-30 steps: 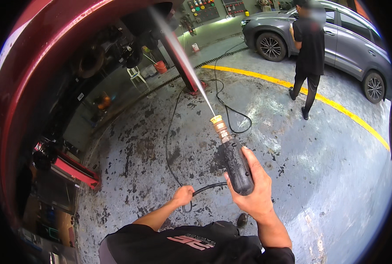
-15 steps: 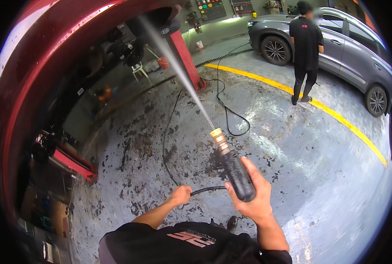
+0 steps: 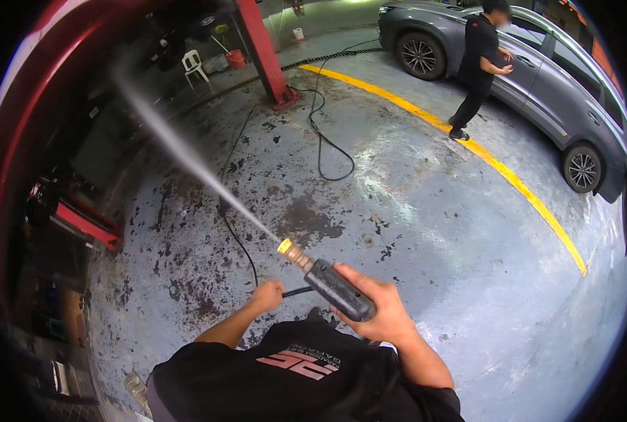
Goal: The person uses a high-pressure water spray gun to clean the concrete floor of a garage, moving around a red car lift and a silver car. They systematically spray the ground to remove dirt and grime, then briefly rinse the underside of a red car before walking to a workbench to fill a blue bucket with water.
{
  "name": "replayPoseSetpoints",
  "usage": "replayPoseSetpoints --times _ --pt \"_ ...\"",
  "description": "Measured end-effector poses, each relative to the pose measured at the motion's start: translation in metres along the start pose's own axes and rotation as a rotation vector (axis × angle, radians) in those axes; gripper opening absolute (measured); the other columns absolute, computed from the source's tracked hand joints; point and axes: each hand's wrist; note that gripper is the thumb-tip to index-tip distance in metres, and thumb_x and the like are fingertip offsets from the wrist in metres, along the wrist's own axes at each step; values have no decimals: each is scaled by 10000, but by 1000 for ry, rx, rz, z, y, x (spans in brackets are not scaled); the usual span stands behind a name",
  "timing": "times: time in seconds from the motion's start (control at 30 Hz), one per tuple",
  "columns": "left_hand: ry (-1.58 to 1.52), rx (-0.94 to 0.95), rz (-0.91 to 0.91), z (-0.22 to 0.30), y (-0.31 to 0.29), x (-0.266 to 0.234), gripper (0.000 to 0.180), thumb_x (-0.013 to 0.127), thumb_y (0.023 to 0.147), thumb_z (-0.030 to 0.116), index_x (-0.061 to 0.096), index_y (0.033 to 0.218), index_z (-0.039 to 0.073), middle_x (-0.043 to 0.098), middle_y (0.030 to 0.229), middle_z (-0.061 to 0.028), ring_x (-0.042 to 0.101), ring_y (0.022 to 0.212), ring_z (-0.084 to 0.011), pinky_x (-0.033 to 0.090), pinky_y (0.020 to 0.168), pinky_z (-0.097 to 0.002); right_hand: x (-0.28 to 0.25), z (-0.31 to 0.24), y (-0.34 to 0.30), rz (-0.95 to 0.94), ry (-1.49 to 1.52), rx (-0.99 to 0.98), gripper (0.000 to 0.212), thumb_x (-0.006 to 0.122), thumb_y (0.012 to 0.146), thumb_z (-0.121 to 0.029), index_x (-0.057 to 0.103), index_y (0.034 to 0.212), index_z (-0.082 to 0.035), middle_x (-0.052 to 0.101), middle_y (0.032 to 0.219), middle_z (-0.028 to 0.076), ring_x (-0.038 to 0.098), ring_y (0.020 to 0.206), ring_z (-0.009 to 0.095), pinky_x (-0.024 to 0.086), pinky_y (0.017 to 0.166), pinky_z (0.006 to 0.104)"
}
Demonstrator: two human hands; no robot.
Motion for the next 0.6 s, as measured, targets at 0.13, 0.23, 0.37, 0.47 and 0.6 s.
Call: replayPoseSetpoints --times 0.13,0.23,0.37,0.47,0.6 --pt "0 -1 -14 43 0 31 230 500 889 179 715 934 110 713 997 -194 664 963 -419 530 870 -499 -45 12 -4 -71 23 82 667 853 771 -183 586 1364 -36 717 1121 177 733 986 274 558 859 328" --pt "-2 -20 -27 71 12 37 227 492 893 187 706 918 115 712 984 -193 662 963 -421 528 853 -509 -76 26 9 -118 87 181 677 853 787 -225 577 1372 -26 718 1120 181 733 987 270 556 860 330" --pt "-28 -96 14 96 32 40 228 488 905 197 702 909 120 711 966 -191 664 955 -419 529 838 -508 -110 64 47 -148 76 -2 701 814 829 -250 518 1436 -61 704 1103 225 712 999 367 549 906 369" --pt "-16 -149 -2 117 69 49 235 483 915 207 703 914 124 712 978 -186 663 967 -413 528 845 -501 -134 88 87 -311 88 65 739 854 805 -285 532 1437 -75 710 1179 177 719 1033 315 534 916 340" --pt "9 -134 -85 138 144 69 234 497 908 219 710 926 123 711 1037 -177 661 1014 -398 520 874 -503 -170 139 142 -430 75 147 736 847 814 -287 523 1445 -92 698 1213 178 710 1068 292 516 951 336"
Point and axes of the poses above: each hand's wrist, its own y-axis towards the middle knuckle, its own x-axis out of the palm, z = x × y
